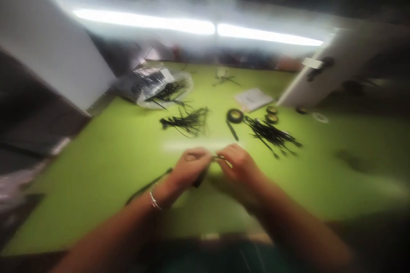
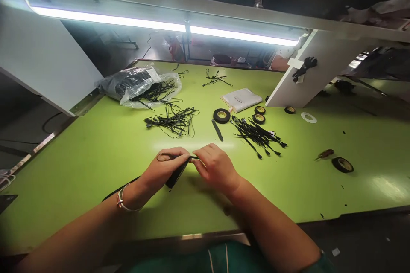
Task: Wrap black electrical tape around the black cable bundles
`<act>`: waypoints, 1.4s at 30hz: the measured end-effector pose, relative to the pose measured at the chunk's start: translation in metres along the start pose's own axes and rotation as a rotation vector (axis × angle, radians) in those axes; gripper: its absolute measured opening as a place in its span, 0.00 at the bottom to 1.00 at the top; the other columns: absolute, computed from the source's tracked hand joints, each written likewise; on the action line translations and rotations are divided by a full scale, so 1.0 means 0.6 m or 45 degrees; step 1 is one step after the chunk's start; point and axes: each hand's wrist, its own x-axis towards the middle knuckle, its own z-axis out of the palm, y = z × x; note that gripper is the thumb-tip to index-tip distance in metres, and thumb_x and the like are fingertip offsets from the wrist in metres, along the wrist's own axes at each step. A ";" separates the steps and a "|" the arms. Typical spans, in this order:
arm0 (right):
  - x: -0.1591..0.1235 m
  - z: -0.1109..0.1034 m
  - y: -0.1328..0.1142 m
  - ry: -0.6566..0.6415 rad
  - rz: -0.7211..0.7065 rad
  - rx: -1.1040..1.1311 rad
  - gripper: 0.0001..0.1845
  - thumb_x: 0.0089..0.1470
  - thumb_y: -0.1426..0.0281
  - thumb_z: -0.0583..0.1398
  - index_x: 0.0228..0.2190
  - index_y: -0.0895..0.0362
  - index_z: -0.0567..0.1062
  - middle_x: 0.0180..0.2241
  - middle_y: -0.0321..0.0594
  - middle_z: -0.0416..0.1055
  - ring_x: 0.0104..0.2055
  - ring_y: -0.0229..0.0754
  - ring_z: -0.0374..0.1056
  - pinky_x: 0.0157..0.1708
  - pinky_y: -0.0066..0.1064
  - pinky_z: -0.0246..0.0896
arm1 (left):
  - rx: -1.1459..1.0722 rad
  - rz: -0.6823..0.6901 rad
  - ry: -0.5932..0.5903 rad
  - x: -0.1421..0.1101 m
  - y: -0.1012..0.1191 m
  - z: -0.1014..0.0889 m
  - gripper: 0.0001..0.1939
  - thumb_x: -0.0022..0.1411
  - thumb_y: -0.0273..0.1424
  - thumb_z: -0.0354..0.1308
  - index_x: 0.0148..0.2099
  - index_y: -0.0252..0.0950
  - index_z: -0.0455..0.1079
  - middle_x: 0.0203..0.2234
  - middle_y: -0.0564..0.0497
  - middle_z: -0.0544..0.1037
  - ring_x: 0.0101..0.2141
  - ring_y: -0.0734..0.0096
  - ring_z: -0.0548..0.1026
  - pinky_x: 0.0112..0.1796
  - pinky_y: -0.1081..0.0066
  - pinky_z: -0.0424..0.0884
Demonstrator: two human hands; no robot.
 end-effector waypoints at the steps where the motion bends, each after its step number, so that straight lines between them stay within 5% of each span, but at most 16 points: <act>1: -0.001 0.002 0.000 -0.037 0.032 0.063 0.07 0.59 0.73 0.54 0.36 0.58 0.71 0.32 0.42 0.73 0.34 0.41 0.65 0.36 0.33 0.61 | 0.087 0.098 0.017 0.000 -0.002 0.002 0.09 0.55 0.32 0.58 0.25 0.33 0.72 0.23 0.51 0.72 0.27 0.70 0.67 0.31 0.71 0.62; 5: -0.004 0.008 -0.002 -0.144 0.140 0.145 0.12 0.60 0.74 0.50 0.28 0.56 0.69 0.25 0.37 0.69 0.27 0.38 0.63 0.29 0.29 0.58 | 0.279 0.327 0.043 -0.003 -0.007 0.006 0.10 0.57 0.31 0.57 0.26 0.34 0.72 0.26 0.48 0.74 0.31 0.68 0.69 0.35 0.69 0.64; 12: 0.000 0.002 -0.006 0.067 0.158 0.199 0.06 0.57 0.74 0.55 0.29 0.56 0.69 0.27 0.38 0.68 0.30 0.39 0.62 0.32 0.30 0.59 | -0.174 -0.140 -0.170 -0.004 0.001 0.004 0.12 0.52 0.37 0.64 0.36 0.34 0.75 0.24 0.53 0.73 0.25 0.74 0.68 0.27 0.74 0.62; 19: -0.002 0.004 -0.002 0.150 0.159 0.108 0.07 0.58 0.76 0.54 0.28 0.55 0.68 0.25 0.37 0.66 0.30 0.39 0.61 0.31 0.30 0.58 | -0.380 -0.206 -0.132 -0.001 0.000 0.007 0.10 0.50 0.32 0.64 0.35 0.34 0.78 0.31 0.48 0.80 0.33 0.66 0.74 0.37 0.70 0.67; 25: -0.002 -0.003 -0.007 0.199 0.080 -0.122 0.10 0.59 0.76 0.53 0.27 0.56 0.69 0.23 0.37 0.63 0.28 0.39 0.58 0.29 0.30 0.56 | -0.174 -0.127 -0.147 0.000 0.009 0.001 0.10 0.54 0.34 0.60 0.29 0.32 0.75 0.25 0.50 0.75 0.30 0.70 0.69 0.34 0.72 0.64; 33: -0.007 0.004 -0.007 0.200 -0.108 -0.212 0.10 0.56 0.80 0.54 0.34 0.56 0.72 0.27 0.39 0.70 0.31 0.40 0.61 0.33 0.31 0.59 | -0.413 -0.283 -0.123 0.000 0.000 0.000 0.12 0.50 0.36 0.64 0.23 0.32 0.72 0.21 0.52 0.72 0.24 0.74 0.65 0.27 0.73 0.59; 39: -0.001 0.006 -0.003 -0.064 0.178 0.251 0.07 0.58 0.75 0.55 0.38 0.55 0.70 0.34 0.40 0.72 0.35 0.39 0.67 0.36 0.31 0.63 | 0.110 0.109 -0.016 0.006 -0.008 -0.002 0.08 0.55 0.32 0.59 0.27 0.34 0.75 0.26 0.49 0.74 0.30 0.68 0.70 0.33 0.71 0.64; 42: -0.001 0.007 -0.002 -0.301 0.230 0.178 0.08 0.59 0.74 0.53 0.29 0.56 0.70 0.27 0.37 0.70 0.29 0.38 0.65 0.30 0.29 0.60 | 0.334 0.289 -0.047 0.005 -0.013 -0.001 0.09 0.57 0.29 0.56 0.27 0.34 0.74 0.26 0.48 0.74 0.31 0.67 0.70 0.35 0.69 0.64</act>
